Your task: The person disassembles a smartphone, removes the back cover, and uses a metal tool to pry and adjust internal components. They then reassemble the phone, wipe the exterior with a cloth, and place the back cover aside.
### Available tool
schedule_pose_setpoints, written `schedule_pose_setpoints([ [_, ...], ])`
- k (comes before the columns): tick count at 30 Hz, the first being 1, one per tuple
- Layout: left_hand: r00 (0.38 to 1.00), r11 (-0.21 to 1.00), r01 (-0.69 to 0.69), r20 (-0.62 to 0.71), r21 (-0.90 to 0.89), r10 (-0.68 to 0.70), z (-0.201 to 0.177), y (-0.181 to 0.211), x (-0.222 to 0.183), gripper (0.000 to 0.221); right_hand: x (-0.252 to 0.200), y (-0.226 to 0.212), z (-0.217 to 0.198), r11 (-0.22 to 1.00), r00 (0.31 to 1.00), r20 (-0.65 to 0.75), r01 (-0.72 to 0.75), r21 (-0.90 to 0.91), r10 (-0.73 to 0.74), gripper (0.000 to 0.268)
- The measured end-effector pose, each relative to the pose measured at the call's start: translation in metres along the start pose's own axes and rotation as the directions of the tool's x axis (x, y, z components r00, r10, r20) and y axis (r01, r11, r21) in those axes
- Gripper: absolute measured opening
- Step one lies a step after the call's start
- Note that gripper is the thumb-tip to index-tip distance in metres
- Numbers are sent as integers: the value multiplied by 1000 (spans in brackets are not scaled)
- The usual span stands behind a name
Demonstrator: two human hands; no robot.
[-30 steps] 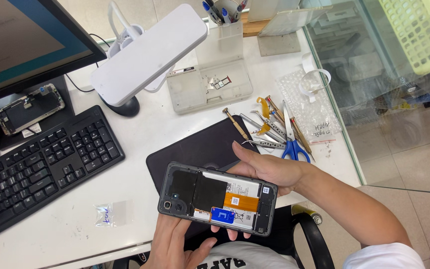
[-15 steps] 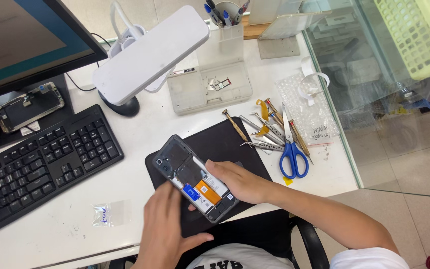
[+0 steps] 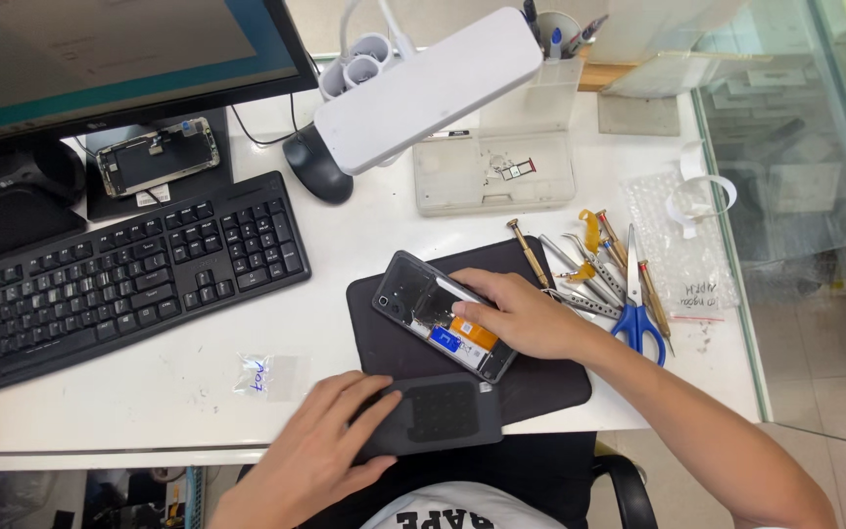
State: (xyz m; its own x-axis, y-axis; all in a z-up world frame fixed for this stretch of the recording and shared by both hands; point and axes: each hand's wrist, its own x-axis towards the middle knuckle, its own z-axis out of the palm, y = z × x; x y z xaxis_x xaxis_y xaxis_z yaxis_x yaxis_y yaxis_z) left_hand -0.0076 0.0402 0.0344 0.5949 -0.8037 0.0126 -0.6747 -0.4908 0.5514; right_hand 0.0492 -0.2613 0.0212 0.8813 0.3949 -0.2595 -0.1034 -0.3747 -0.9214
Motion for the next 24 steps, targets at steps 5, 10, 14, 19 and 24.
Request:
schedule_pose_setpoints([
  [5, 988, 987, 150, 21, 52, -151, -43, -30, -34, 74, -18, 2, 8, 956, 988, -151, -69, -286, 26, 41],
  [10, 869, 865, 434, -372, 253, -327, -81, -94, -55, 73, -33, 3, 25, 835, 920, -285, 77, -545, -270, 39],
  [14, 764, 772, 575, -518, 272, -386, -89, -142, -48, 74, -48, 3, 25, 877, 925, -276, 109, -468, -262, 41],
  [19, 764, 793, 552, -537, 257, -358, -82, -144, -32, 71, -114, 9, 14, 858, 803, -442, 158, -489, -400, 34],
  [24, 906, 905, 235, -416, 354, -72, -70, -84, 16, 78, -150, 39, -6, 787, 668, -614, -68, -614, -421, 22],
])
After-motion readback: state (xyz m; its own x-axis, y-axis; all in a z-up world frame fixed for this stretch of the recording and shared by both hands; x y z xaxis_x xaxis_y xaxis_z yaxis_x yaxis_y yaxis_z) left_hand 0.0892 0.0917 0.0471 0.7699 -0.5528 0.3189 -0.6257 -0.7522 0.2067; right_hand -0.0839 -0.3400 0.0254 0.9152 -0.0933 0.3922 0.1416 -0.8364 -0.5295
